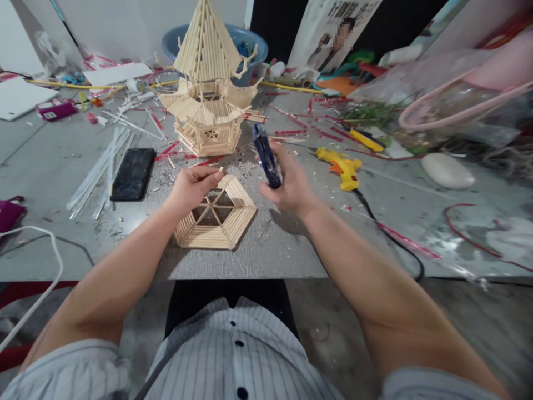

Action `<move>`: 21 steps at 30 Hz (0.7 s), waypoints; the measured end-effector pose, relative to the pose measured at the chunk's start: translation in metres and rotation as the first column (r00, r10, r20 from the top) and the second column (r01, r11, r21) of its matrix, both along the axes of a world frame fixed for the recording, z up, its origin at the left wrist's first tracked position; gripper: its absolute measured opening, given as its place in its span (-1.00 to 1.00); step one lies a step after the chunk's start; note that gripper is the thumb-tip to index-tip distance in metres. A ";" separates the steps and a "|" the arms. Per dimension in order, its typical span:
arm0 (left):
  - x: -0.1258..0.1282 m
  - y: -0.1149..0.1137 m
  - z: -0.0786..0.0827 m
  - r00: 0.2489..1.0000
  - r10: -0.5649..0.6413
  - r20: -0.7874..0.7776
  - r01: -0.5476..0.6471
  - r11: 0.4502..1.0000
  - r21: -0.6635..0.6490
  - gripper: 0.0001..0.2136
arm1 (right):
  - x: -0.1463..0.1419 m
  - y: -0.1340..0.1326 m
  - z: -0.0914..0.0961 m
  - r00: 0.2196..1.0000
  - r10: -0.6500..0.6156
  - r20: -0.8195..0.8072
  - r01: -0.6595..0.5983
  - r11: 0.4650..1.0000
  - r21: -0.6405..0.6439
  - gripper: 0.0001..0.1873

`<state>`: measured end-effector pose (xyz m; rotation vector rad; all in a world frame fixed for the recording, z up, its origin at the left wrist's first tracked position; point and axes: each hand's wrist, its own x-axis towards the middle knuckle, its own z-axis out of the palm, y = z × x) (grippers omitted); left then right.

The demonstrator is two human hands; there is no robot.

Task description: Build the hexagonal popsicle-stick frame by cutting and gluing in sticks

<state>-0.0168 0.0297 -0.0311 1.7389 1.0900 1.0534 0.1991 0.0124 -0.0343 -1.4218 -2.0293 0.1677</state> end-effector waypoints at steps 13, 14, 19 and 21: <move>-0.006 -0.003 0.011 0.844 -0.350 -0.407 0.254 0.928 -0.271 -0.84 | 0.024 0.001 -0.017 0.983 -0.097 0.156 0.074 0.986 0.147 -0.23; -0.005 -0.004 0.012 0.829 -0.343 -0.442 0.236 0.931 -0.279 -0.87 | 0.024 0.000 -0.016 0.972 -0.118 0.201 0.098 0.989 0.110 -0.22; 0.001 -0.009 0.017 0.710 -0.310 -0.632 0.197 0.949 -0.245 -0.94 | 0.020 -0.003 -0.014 0.948 -0.129 0.290 0.130 0.991 0.017 -0.22; 0.001 -0.010 0.020 0.644 -0.335 -0.688 0.249 0.942 -0.227 -0.92 | 0.019 -0.003 -0.015 0.948 -0.114 0.296 0.110 0.993 0.030 -0.20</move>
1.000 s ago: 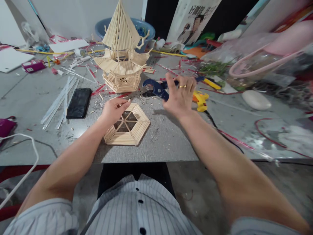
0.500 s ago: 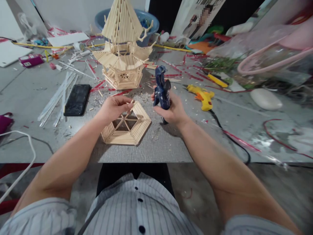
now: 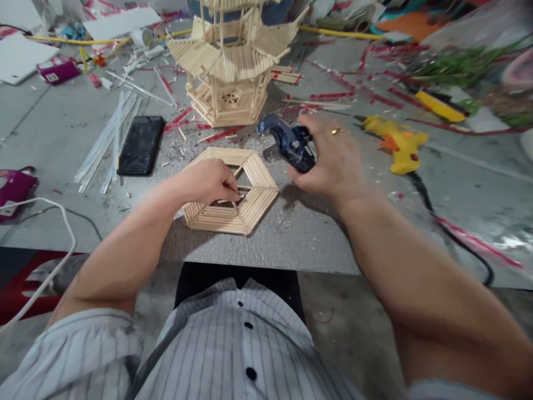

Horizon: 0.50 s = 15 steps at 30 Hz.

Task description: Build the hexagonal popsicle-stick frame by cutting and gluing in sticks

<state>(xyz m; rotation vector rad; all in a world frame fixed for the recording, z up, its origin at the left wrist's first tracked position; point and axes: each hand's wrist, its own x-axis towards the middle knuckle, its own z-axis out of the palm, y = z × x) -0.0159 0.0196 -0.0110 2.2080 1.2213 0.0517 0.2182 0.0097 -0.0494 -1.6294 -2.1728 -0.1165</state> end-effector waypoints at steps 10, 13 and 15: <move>-0.002 -0.005 0.006 0.997 -0.061 -0.049 0.056 0.995 -0.087 -0.85 | 0.002 0.003 -0.008 0.994 0.095 0.056 -0.096 0.995 0.019 -0.10; -0.001 -0.005 0.005 0.992 -0.091 -0.089 0.085 0.994 -0.072 -0.85 | -0.001 0.002 -0.009 0.991 0.121 0.061 -0.119 0.993 -0.022 -0.11; -0.002 -0.005 0.005 0.990 -0.112 -0.088 0.105 0.991 -0.082 -0.85 | -0.004 0.001 -0.008 0.992 0.113 0.056 -0.109 0.992 -0.068 -0.16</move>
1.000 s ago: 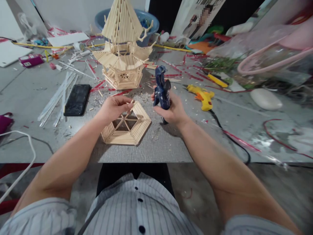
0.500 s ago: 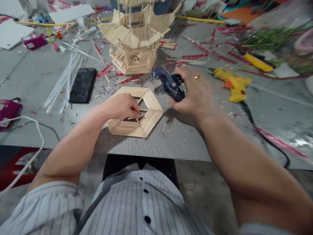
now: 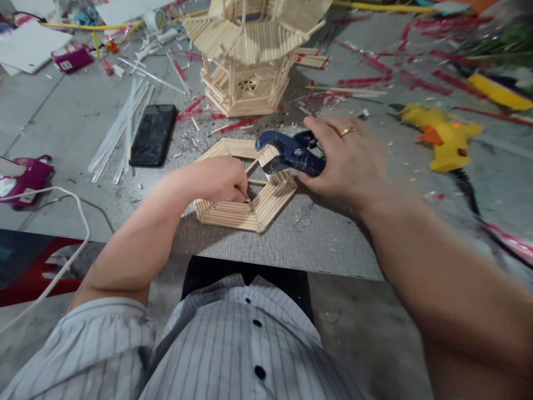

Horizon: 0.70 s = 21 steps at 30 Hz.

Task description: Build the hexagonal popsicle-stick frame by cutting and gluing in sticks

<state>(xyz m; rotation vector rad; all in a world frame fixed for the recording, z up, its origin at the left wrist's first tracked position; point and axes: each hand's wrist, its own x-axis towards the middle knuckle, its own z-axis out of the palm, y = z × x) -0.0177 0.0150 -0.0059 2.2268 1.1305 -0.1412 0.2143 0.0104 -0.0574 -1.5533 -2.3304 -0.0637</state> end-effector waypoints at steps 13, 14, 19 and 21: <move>-0.004 0.003 0.000 0.999 -0.022 -0.037 0.023 0.999 0.035 -0.88 | 0.001 0.002 -0.006 0.998 0.016 -0.061 -0.019 0.998 -0.052 -0.20; -0.004 0.003 0.001 0.998 -0.033 -0.043 0.035 0.999 0.030 -0.89 | 0.002 0.003 -0.008 0.997 0.044 -0.070 -0.046 0.999 -0.022 -0.20; -0.004 0.003 0.006 0.987 -0.134 -0.089 0.136 0.991 0.015 -0.88 | 0.008 0.008 -0.018 0.977 0.181 -0.109 -0.163 0.975 0.153 -0.26; -0.004 0.003 0.007 0.984 -0.148 -0.098 0.150 0.989 0.018 -0.88 | 0.009 0.008 -0.019 0.976 0.189 -0.107 -0.170 0.972 0.165 -0.26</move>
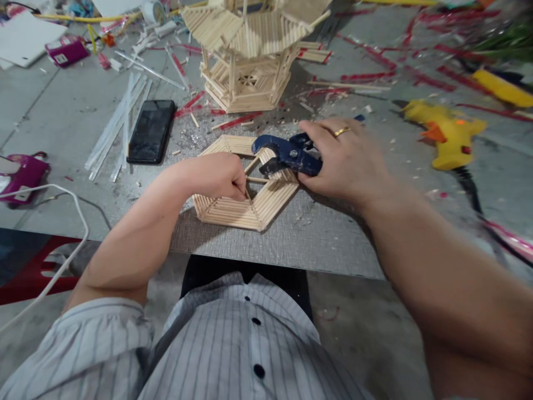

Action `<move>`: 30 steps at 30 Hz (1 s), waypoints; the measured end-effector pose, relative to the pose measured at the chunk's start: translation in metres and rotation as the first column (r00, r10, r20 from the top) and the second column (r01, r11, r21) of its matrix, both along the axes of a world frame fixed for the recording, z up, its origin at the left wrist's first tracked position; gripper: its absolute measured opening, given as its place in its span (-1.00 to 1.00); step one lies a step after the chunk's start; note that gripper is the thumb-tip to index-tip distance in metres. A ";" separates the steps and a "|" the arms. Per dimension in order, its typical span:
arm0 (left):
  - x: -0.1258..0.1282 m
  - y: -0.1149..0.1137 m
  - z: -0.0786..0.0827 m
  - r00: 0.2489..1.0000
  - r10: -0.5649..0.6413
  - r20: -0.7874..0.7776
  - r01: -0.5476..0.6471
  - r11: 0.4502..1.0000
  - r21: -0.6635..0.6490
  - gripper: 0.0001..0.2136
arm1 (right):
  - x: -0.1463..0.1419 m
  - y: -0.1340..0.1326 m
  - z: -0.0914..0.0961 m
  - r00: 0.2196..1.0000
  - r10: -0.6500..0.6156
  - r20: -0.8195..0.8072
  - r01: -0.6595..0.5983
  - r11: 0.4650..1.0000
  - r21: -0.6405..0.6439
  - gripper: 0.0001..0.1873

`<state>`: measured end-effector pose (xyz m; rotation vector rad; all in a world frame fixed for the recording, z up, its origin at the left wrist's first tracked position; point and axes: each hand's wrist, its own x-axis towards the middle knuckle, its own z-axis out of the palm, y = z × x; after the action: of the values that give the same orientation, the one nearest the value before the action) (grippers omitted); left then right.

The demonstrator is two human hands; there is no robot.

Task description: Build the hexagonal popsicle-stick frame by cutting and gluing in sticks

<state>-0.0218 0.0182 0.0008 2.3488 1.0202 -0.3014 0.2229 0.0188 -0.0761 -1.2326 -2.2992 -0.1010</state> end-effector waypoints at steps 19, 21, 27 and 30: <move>-0.002 0.004 -0.009 0.990 0.045 0.132 -0.041 0.999 -0.034 -0.93 | -0.001 -0.001 0.002 1.000 -0.016 0.020 0.017 0.999 -0.041 -0.26; -0.002 0.004 -0.009 0.992 0.040 0.120 -0.038 0.999 -0.017 -0.93 | -0.002 -0.002 0.003 0.999 -0.029 0.044 0.031 0.999 -0.037 -0.25; -0.002 0.003 -0.006 0.998 0.041 0.056 -0.040 0.999 -0.011 -0.91 | -0.005 -0.005 0.010 0.986 -0.082 0.143 0.088 0.996 -0.034 -0.25; -0.001 0.002 -0.004 0.999 0.041 0.032 -0.040 0.998 -0.043 -0.90 | -0.006 -0.006 0.011 0.980 -0.100 0.170 0.109 0.993 -0.045 -0.23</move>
<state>-0.0231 0.0205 -0.0030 2.2849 1.0346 -0.2655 0.2164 0.0128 -0.0649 -1.4214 -2.3927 -0.1880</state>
